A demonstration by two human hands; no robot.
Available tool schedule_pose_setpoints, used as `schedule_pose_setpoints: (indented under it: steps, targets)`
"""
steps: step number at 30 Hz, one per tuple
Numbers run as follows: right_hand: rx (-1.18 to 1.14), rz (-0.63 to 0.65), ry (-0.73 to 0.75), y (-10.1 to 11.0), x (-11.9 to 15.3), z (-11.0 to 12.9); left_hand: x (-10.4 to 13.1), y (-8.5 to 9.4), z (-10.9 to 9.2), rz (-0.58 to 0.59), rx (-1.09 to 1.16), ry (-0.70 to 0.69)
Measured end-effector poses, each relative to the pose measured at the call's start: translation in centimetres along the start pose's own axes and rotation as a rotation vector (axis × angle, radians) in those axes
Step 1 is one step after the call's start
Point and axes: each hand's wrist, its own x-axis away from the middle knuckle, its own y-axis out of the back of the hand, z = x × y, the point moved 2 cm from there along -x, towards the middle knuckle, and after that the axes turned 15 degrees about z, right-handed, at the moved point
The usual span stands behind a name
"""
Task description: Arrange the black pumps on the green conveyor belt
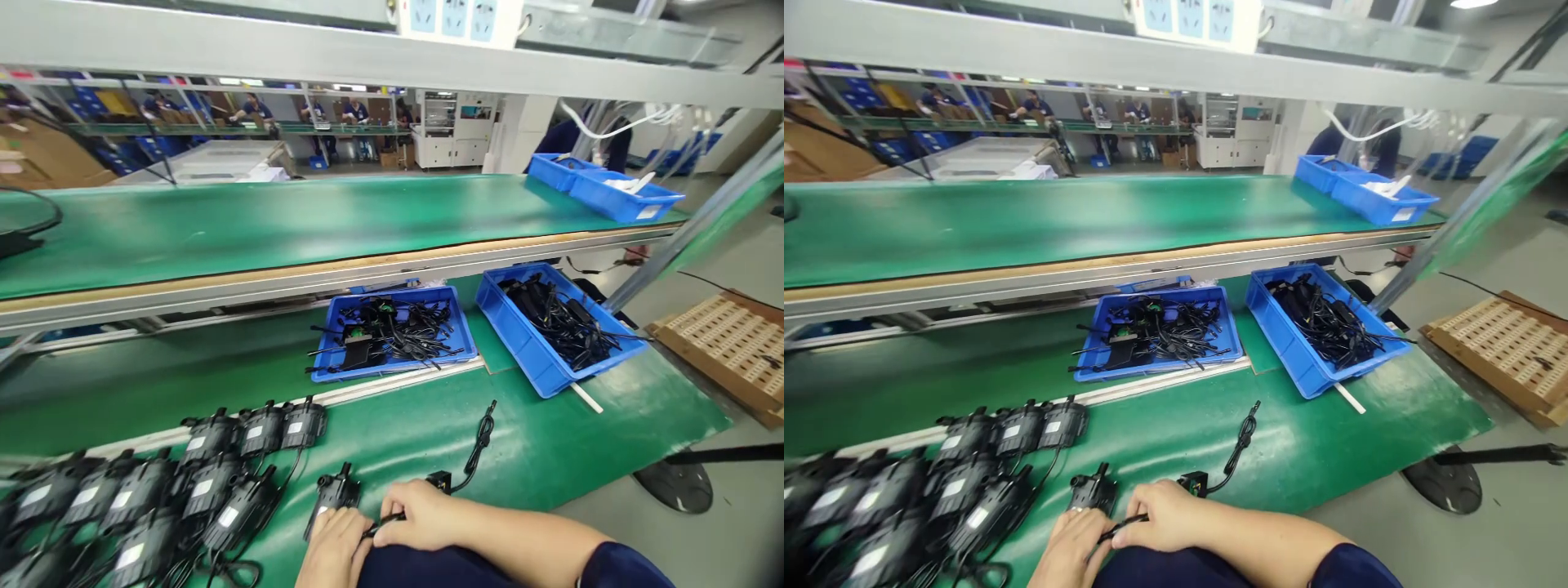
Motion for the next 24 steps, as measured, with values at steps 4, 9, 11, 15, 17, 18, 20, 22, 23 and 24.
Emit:
schedule_pose_setpoints:
  steps: [4,9,11,15,17,18,20,22,23,24]
  targets:
    - [-0.088,0.105,0.052,-0.2,0.3,0.1,-0.3,0.8,-1.4,0.055,-0.006,0.026]
    - [-0.078,0.081,0.156,0.2,-0.1,0.0,-0.4,0.8,-1.7,0.033,-0.055,0.115]
    - [-0.075,0.132,0.156,0.1,-0.6,-0.3,-0.2,0.5,-1.7,0.047,-0.065,0.153]
    - [-0.236,0.444,0.053,-0.3,-1.0,-0.5,0.6,0.3,-2.2,0.023,-0.115,0.152]
    - [-0.242,0.484,0.055,-0.1,-1.2,-0.1,1.1,0.2,-2.4,0.013,-0.138,0.15]
    - [-0.216,0.467,0.077,0.1,-1.4,0.2,1.3,0.1,-2.5,0.012,-0.143,0.159]
    - [-0.144,0.413,0.121,0.4,-1.8,0.8,1.7,-0.2,-2.5,0.008,-0.143,0.195]
    - [-0.109,0.405,0.119,0.3,-2.1,1.2,2.1,-0.6,-2.3,-0.004,-0.138,0.213]
    - [-0.119,0.442,0.084,0.0,-2.3,1.2,2.2,-0.7,-2.1,-0.013,-0.135,0.213]
    - [-0.141,0.495,0.039,-0.2,-2.4,1.1,2.4,-0.8,-2.0,-0.027,-0.133,0.204]
